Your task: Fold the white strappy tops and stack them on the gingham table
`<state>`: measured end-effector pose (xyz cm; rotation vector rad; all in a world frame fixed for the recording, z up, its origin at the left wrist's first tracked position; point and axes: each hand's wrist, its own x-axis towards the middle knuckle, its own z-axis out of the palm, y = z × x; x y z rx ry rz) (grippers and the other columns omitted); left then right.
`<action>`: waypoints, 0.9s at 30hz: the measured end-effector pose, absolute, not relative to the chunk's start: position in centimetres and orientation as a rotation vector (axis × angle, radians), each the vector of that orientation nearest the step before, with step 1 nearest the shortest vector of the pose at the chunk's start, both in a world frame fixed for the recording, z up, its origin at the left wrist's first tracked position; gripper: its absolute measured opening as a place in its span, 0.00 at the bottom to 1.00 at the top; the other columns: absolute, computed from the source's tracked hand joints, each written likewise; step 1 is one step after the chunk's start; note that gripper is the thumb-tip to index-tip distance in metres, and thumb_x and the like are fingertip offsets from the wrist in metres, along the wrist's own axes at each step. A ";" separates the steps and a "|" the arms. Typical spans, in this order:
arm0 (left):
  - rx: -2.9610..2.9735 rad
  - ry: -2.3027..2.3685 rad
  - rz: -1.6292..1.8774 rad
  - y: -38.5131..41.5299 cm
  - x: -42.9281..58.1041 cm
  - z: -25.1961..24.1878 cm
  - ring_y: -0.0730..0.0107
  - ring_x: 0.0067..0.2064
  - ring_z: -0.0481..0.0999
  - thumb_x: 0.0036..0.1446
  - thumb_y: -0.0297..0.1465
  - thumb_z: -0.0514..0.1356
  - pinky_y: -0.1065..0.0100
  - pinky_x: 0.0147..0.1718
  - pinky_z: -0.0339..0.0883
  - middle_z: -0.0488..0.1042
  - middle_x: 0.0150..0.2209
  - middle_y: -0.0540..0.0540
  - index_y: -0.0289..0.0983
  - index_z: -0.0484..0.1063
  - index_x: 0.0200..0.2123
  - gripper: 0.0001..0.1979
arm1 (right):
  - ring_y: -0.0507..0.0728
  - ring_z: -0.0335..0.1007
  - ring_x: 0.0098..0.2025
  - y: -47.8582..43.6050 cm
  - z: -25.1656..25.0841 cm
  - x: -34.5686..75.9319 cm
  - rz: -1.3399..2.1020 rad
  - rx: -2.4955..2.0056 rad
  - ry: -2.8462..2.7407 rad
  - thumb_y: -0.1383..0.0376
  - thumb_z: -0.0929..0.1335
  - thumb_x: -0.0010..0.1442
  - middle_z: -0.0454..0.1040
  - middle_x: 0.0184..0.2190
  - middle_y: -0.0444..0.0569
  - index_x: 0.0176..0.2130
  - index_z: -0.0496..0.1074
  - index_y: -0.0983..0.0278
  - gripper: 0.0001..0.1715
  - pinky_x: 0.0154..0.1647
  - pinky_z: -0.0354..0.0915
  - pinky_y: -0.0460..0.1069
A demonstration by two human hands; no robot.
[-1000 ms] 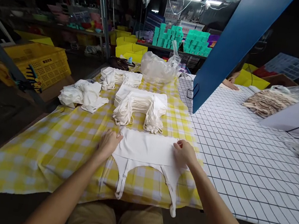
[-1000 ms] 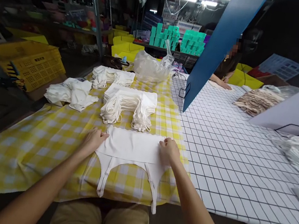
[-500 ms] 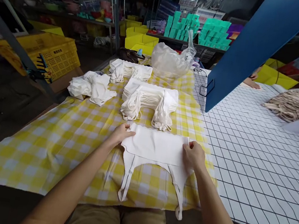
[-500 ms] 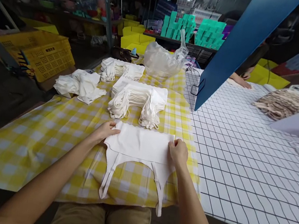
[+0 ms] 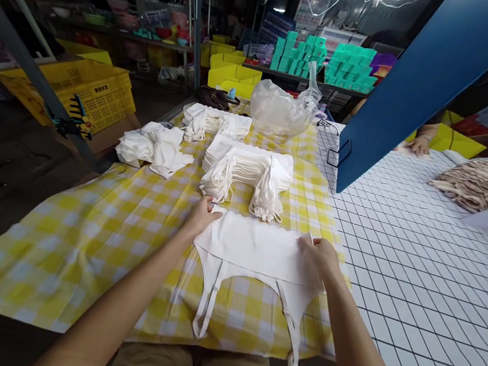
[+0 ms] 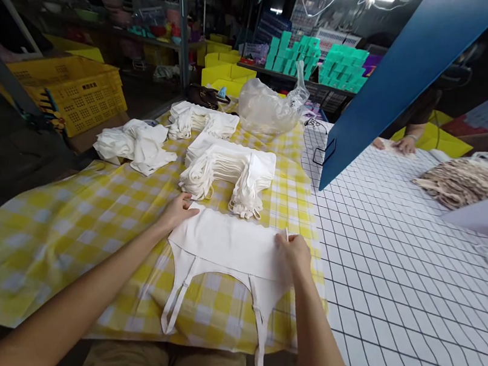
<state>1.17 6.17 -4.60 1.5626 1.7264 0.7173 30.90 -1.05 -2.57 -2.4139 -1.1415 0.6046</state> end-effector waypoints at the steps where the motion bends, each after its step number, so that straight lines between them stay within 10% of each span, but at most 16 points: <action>1: 1.619 1.779 0.654 6.4 1.3 -4.3 0.67 0.34 0.74 0.46 0.30 0.62 0.71 0.33 0.64 0.74 0.32 0.47 0.32 0.65 0.48 0.24 | 0.56 0.66 0.25 -0.8 -2.4 30.9 0.609 -2.407 -1.164 0.57 0.65 0.46 0.72 0.24 0.49 0.25 0.65 0.62 0.11 0.23 0.57 0.47; 12: 1.813 1.964 0.516 6.4 1.2 -4.1 0.62 0.43 0.74 0.58 0.28 0.50 0.68 0.39 0.62 0.76 0.39 0.39 0.35 0.68 0.45 0.13 | 0.57 0.64 0.28 -1.1 -2.4 30.9 0.513 -2.409 -1.175 0.57 0.59 0.53 0.69 0.20 0.48 0.21 0.65 0.61 0.15 0.26 0.55 0.48; 27: 1.598 1.678 0.720 6.6 0.6 -3.3 0.66 0.39 0.76 0.45 0.22 0.58 0.71 0.37 0.66 0.77 0.38 0.43 0.33 0.71 0.42 0.17 | 0.54 0.65 0.26 -3.9 -2.6 31.7 0.775 -2.038 -1.098 0.53 0.64 0.46 0.71 0.24 0.46 0.30 0.69 0.65 0.18 0.24 0.59 0.46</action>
